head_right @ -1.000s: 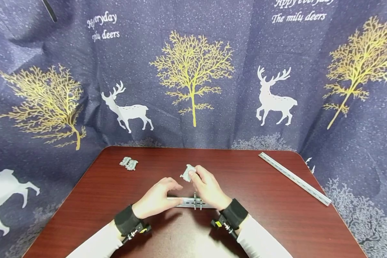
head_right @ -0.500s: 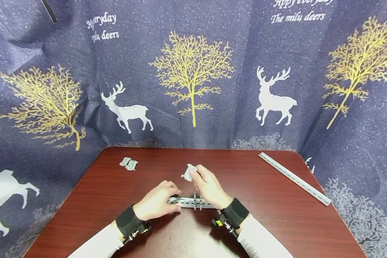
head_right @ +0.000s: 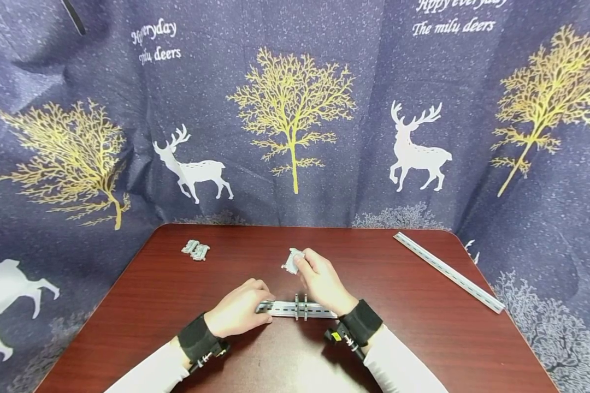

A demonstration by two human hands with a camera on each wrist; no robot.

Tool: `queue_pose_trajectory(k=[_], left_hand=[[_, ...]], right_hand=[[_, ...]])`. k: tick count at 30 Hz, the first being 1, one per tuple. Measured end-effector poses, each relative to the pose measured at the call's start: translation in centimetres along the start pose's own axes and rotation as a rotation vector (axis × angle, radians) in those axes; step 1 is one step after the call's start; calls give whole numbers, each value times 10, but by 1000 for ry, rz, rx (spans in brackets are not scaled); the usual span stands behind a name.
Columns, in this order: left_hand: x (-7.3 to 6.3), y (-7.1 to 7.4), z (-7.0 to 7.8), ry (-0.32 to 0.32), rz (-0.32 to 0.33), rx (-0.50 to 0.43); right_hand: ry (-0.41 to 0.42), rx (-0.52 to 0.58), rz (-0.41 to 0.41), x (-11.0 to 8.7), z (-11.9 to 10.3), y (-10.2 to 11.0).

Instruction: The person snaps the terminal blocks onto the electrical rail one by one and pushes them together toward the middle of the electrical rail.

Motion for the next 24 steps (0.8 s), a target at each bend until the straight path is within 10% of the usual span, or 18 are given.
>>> queue_pose_trajectory(k=[24], left_hand=[[-1,0,2,-23,18,-26]], right_hand=[[-15,-185,71,12,12,22]])
Point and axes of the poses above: each hand's wrist, its own x-axis towards the middle knuckle, its own y-axis out of the back of the hand, z = x × y, the point moved 7 cm from there along x, towards the middle knuckle, and after that the axes turned 6 degrees about -y, right-handed, at the moved point
